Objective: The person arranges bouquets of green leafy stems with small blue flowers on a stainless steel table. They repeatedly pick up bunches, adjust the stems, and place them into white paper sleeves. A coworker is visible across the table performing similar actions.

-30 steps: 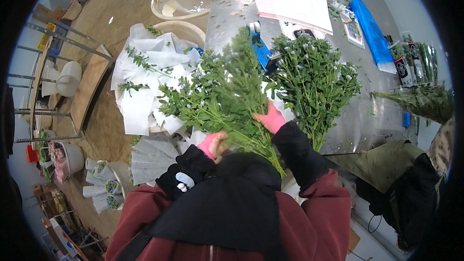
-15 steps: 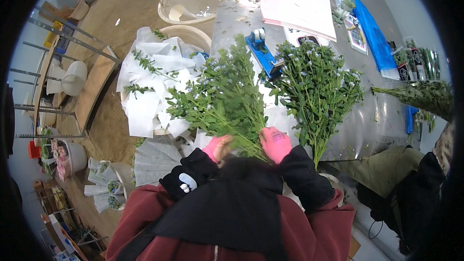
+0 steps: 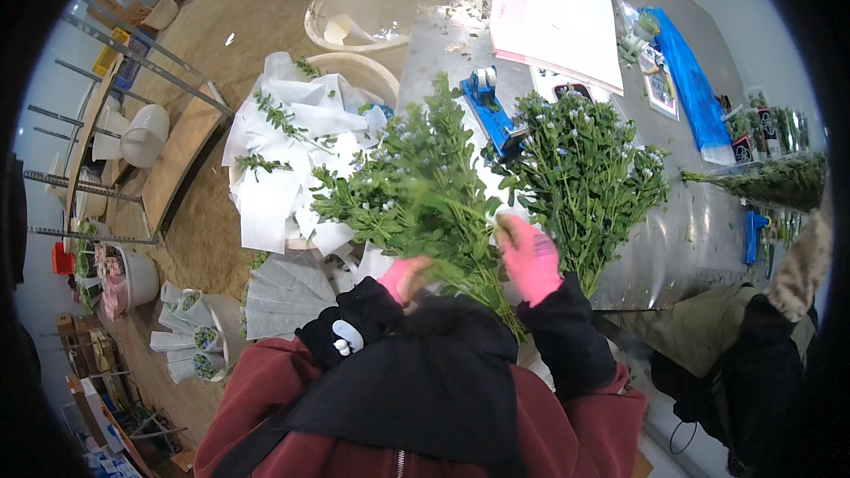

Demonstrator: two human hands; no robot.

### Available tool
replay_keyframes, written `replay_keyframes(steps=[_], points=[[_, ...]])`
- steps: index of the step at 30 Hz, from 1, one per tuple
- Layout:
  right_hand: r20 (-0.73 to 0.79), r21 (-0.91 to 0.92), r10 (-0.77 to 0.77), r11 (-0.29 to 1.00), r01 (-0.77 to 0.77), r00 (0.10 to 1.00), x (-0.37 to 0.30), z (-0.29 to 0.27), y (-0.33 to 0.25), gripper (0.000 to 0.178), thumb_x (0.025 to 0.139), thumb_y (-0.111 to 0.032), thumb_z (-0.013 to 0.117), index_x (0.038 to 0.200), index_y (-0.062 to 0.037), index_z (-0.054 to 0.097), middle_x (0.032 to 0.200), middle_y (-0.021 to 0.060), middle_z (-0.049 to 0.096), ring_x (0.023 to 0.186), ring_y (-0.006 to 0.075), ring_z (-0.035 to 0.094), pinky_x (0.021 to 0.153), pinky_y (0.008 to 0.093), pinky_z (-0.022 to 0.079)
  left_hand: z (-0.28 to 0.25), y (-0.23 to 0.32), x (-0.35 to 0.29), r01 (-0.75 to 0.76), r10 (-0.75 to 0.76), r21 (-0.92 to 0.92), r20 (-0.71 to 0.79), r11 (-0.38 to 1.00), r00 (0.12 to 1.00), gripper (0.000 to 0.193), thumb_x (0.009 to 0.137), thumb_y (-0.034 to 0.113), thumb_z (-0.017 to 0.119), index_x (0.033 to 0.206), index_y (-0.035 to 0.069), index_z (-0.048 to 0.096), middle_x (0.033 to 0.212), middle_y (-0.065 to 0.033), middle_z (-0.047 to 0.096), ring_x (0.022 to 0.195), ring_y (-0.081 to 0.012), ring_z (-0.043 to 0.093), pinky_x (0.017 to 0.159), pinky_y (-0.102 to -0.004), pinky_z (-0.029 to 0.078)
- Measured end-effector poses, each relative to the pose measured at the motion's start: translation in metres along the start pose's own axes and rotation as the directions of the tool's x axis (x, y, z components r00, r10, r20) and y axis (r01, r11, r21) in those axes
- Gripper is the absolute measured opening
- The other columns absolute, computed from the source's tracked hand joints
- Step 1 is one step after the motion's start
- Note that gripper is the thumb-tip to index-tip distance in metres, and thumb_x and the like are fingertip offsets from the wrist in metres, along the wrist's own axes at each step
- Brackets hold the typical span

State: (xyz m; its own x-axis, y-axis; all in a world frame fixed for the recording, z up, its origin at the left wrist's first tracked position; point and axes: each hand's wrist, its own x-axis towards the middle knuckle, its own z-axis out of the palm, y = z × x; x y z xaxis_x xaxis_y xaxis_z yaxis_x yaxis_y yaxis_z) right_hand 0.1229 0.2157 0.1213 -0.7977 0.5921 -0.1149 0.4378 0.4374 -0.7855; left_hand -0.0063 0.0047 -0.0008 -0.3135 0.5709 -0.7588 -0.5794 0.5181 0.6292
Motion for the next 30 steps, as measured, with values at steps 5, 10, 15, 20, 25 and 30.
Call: replay_keyframes(steps=[5,10,15,20,25,30], points=[[-0.194,0.269,-0.057,0.957,0.109,0.979,0.007,-0.034,-0.074,0.019,0.089,-0.003,0.056,0.106,0.0031,0.059,0.078,0.001,0.059,0.065,0.0045,0.048,0.058,0.0207,0.041,-0.006,-0.036,0.033,0.001,-0.002,-0.282,-0.004,0.959,1.0,0.028,0.089,0.017,0.056,0.111,0.002,0.062,0.11,-0.0109,0.062,0.095,-0.0164,0.057,0.084,-0.03,0.047],[0.009,0.082,-0.429,0.901,0.427,0.903,0.037,0.016,-0.131,0.036,0.088,-0.011,0.06,0.122,0.0017,0.053,0.107,0.0186,0.062,0.099,0.0287,0.061,0.085,0.0347,0.049,-0.008,-0.064,0.059,-0.49,0.495,0.114,-0.027,0.865,0.868,0.018,0.087,0.024,0.058,0.091,0.007,0.065,0.074,-0.0025,0.056,0.058,-0.0121,0.046,0.049,-0.0272,0.034],[0.297,0.633,-0.771,0.601,0.488,0.564,0.102,0.085,-0.117,0.043,0.09,-0.02,0.057,0.128,-0.0007,0.051,0.126,0.0177,0.054,0.117,0.0275,0.051,0.098,0.0367,0.041,-0.004,-0.07,0.066,-0.291,0.291,-0.119,-0.023,0.949,0.957,0.022,0.09,0.024,0.054,0.1,0.006,0.062,0.078,-0.0043,0.054,0.06,-0.0119,0.044,0.05,-0.0297,0.035],[0.382,-0.156,-0.211,0.945,0.288,0.9,0.142,0.145,-0.025,0.022,0.083,-0.021,0.056,0.097,-0.0086,0.068,0.098,0.0162,0.064,0.095,0.0346,0.06,0.083,0.043,0.047,-0.015,-0.071,0.068,-0.036,0.036,-0.268,-0.005,0.963,0.999,0.026,0.086,0.01,0.058,0.109,0.0,0.057,0.106,-0.0063,0.06,0.095,-0.0176,0.056,0.08,-0.0335,0.047],[0.227,-0.33,-0.207,0.903,0.275,0.952,0.149,0.164,0.024,0.019,0.08,-0.024,0.063,0.095,-0.0138,0.069,0.108,0.0098,0.06,0.101,0.0296,0.058,0.087,0.0401,0.046,-0.023,-0.06,0.04,-0.285,0.272,0.093,0.136,0.954,0.953,0.036,0.088,0.03,0.052,0.091,-0.005,0.06,0.068,-0.0104,0.059,0.056,-0.0187,0.053,0.051,-0.031,0.04],[0.331,-0.407,-0.246,0.834,0.373,0.911,0.152,0.178,0.008,0.021,0.075,-0.023,0.069,0.096,-0.0175,0.07,0.113,0.0064,0.058,0.106,0.0279,0.055,0.088,0.0392,0.046,-0.006,-0.029,0.003,-0.356,0.363,0.172,-0.01,0.919,0.932,0.05,0.089,0.04,0.045,0.081,-0.007,0.061,0.045,-0.0105,0.047,0.034,-0.0201,0.04,0.036,-0.0334,0.028]])
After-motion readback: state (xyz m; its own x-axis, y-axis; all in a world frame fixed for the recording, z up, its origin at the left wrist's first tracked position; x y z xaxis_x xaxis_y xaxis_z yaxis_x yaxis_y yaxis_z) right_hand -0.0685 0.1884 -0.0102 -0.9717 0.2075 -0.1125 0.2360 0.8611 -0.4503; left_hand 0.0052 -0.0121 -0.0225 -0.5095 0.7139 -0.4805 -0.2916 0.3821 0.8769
